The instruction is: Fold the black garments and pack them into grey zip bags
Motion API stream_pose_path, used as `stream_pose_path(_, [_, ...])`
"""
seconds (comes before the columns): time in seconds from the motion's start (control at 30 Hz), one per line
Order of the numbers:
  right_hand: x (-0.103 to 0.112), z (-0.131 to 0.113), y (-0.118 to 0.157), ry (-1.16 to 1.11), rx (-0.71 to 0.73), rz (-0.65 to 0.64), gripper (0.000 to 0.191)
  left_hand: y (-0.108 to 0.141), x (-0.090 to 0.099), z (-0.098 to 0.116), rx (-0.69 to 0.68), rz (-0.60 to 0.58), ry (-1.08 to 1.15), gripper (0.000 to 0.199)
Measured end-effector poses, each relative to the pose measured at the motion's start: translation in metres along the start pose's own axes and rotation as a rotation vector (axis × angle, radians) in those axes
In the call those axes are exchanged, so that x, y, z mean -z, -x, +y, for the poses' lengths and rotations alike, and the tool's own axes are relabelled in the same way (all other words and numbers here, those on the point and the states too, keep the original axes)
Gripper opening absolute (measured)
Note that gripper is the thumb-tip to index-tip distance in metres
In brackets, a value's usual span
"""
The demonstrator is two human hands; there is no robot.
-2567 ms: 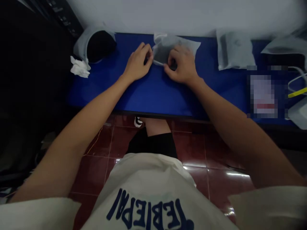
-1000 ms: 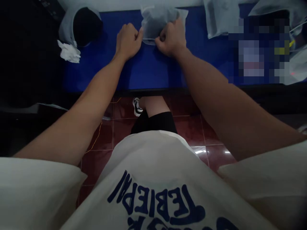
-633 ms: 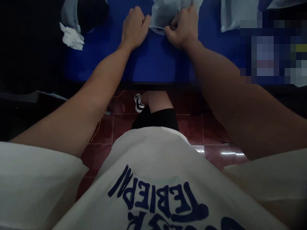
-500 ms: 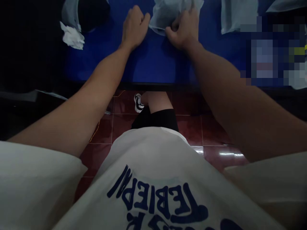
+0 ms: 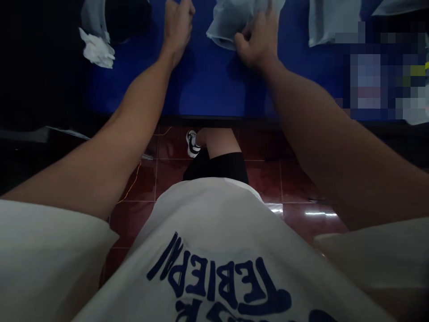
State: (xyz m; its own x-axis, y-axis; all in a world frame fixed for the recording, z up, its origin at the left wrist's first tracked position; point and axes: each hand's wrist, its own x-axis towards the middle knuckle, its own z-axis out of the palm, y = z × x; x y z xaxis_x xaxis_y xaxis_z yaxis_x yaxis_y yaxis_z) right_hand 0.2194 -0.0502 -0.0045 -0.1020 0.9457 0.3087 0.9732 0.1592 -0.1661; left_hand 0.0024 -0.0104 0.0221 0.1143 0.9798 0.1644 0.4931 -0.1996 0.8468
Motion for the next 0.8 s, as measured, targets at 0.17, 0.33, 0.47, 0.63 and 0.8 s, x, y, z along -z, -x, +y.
stream_pose_path(0.17, [0.0023,-0.0052,0.0024,-0.021,-0.129,0.044,0.025,0.0027,0.0039,-0.0016,-0.003,-0.014,0.097,0.045])
stream_pose_path(0.33, [0.0021,-0.0037,0.0026,-0.037,-0.131,0.063,0.028,0.0035,0.0035,-0.0046,-0.032,0.002,0.063,0.050])
stream_pose_path(0.47, [0.0027,-0.0045,0.0023,-0.047,-0.136,0.088,0.025,0.0036,0.0045,-0.0046,-0.010,0.007,0.094,0.048])
stream_pose_path(0.63, [0.0044,-0.0059,0.0034,-0.023,-0.149,0.029,0.028,0.0040,0.0066,-0.0053,-0.004,-0.010,0.043,0.055])
stream_pose_path(0.8, [0.0038,-0.0019,0.0024,0.006,-0.149,-0.011,0.028,0.0012,0.0050,-0.0090,-0.031,-0.017,0.009,0.055])
